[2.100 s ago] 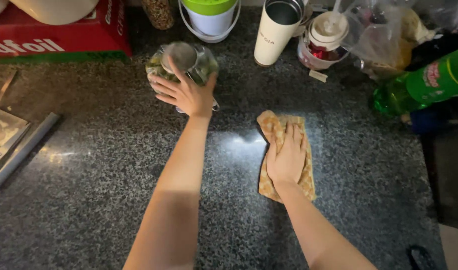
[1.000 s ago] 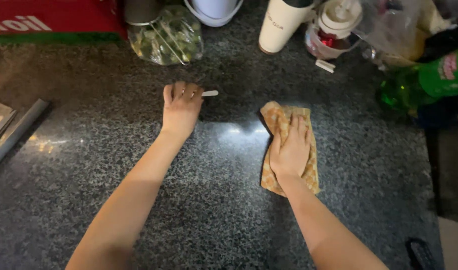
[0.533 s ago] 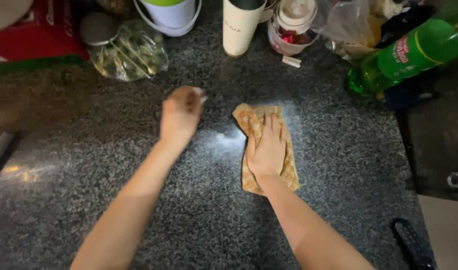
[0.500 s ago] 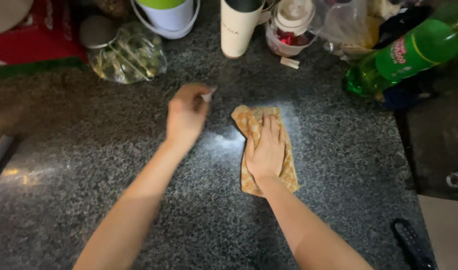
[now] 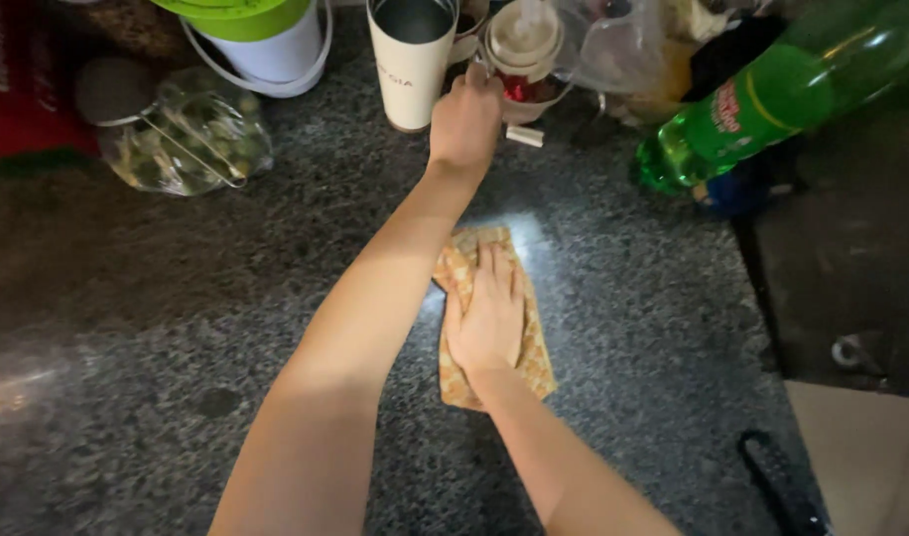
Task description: Cleaning and wiping a granite countertop with a cloth in a commercial bakery setting.
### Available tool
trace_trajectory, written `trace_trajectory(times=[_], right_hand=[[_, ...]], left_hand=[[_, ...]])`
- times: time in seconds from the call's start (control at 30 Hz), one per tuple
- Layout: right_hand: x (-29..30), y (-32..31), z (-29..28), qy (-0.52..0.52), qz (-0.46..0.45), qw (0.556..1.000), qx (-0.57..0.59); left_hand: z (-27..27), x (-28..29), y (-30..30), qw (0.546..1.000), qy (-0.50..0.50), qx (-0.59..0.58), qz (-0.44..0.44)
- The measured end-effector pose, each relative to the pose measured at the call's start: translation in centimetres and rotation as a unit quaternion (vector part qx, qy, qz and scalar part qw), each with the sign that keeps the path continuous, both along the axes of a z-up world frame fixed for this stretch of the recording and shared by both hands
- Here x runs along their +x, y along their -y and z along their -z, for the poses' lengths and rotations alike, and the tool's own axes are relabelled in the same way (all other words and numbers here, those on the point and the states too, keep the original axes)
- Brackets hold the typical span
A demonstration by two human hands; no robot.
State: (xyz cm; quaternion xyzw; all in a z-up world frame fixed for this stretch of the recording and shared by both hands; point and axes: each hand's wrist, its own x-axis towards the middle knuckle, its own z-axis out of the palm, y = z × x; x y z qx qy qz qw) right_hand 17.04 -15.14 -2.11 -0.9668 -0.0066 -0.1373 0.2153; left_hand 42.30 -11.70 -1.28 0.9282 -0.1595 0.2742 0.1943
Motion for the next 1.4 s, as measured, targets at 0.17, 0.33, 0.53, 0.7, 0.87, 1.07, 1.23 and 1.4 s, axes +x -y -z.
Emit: trace_trajectory(times=[0.17,0.33,0.53,0.7,0.87,1.07,1.23,1.4], right_hand=[[0.2,0.1,-0.2,-0.014,0.007,1.0,0.0],[0.2,0.1,-0.4,-0.03,-0.004,1.0,0.001],[0.8,0.6,0.4,-0.014,-0.025,0.999,0.021],[4.0,0.2,0.1,0.013,-0.024,0.999,0.021],[6.8,-0.7,0.2,0.002,-0.043,0.998,0.034],[11.8,-2.1,2.6,-0.002,-0.079,0.995,0.065],[15.7,-5.5,3.8,0.015,-0.131,0.989,0.062],[13.6,-13.4,0.2,-0.169,-0.194,0.965,0.043]], left_hand=[[1.3,1.3,2.1,0.998,-0.051,0.031,-0.009],[-2.4,-6.1,-0.7,0.998,-0.054,-0.034,-0.009],[-6.7,-24.9,-14.8,0.957,-0.161,-0.21,-0.121],[-0.8,-38.6,-26.1,0.955,-0.126,-0.07,-0.259],[-1.8,-40.0,-27.5,0.957,-0.145,-0.052,-0.245],[-1.4,-39.9,-27.3,0.953,-0.159,-0.074,-0.246],[-1.6,-39.8,-27.3,0.946,-0.183,-0.072,-0.256],[-1.3,-39.7,-27.5,0.947,-0.203,-0.052,-0.245]])
